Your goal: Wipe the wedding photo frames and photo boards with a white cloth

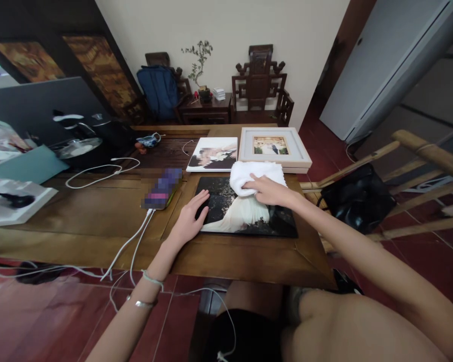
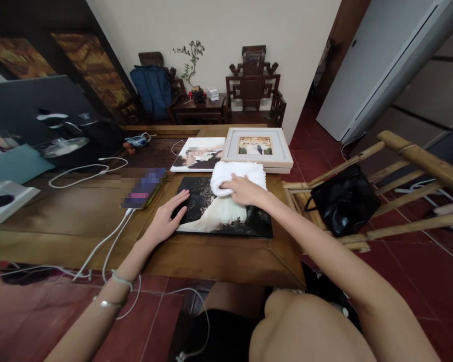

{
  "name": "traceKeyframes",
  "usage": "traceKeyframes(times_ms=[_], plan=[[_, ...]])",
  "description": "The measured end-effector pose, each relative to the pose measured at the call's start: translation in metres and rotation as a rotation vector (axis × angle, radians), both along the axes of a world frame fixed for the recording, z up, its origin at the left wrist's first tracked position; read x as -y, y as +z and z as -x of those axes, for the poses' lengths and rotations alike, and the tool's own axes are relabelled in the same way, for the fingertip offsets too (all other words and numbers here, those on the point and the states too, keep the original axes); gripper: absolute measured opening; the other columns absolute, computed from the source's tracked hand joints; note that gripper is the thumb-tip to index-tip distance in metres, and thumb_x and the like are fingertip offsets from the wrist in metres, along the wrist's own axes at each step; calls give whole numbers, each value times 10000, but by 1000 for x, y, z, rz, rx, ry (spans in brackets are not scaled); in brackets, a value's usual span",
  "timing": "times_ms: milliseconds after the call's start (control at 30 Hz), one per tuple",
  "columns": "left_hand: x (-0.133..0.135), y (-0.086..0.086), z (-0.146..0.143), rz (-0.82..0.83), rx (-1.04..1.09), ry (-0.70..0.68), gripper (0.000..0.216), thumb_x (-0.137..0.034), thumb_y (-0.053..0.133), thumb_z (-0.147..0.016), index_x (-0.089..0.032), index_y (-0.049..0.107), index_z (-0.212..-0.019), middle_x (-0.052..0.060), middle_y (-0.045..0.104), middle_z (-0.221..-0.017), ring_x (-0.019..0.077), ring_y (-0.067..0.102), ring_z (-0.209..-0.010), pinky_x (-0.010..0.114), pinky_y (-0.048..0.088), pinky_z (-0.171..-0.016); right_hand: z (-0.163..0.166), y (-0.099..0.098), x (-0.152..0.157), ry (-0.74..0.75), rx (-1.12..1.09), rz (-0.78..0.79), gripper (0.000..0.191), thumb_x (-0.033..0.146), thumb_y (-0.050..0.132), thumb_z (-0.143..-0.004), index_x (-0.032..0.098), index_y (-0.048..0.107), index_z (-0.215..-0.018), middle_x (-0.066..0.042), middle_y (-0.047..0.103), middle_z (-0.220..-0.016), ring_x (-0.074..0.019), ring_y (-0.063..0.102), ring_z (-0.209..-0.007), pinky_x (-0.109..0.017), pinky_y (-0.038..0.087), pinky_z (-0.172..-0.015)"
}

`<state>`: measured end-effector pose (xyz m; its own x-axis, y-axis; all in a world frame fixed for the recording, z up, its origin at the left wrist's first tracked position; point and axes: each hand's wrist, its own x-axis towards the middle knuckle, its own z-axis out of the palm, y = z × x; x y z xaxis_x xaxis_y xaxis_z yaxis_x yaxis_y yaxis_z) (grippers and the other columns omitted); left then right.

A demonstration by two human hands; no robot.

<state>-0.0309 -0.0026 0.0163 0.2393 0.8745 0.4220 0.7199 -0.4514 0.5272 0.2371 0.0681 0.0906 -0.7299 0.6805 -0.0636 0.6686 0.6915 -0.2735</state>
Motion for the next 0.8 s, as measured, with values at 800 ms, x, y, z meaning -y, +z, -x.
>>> traceKeyframes(times_ms=[800], plan=[[-1,-2,0,-3,-4,-3,400,-303,423,-919,-136,545,-1261,133,507,-1379,241,426,-1319,475,331,-1113,5,32,43,168,57,183,610,-28,409,-668,183,623,-1199,-108,689,-1068,-272,597,-1055,-349,471,-845]])
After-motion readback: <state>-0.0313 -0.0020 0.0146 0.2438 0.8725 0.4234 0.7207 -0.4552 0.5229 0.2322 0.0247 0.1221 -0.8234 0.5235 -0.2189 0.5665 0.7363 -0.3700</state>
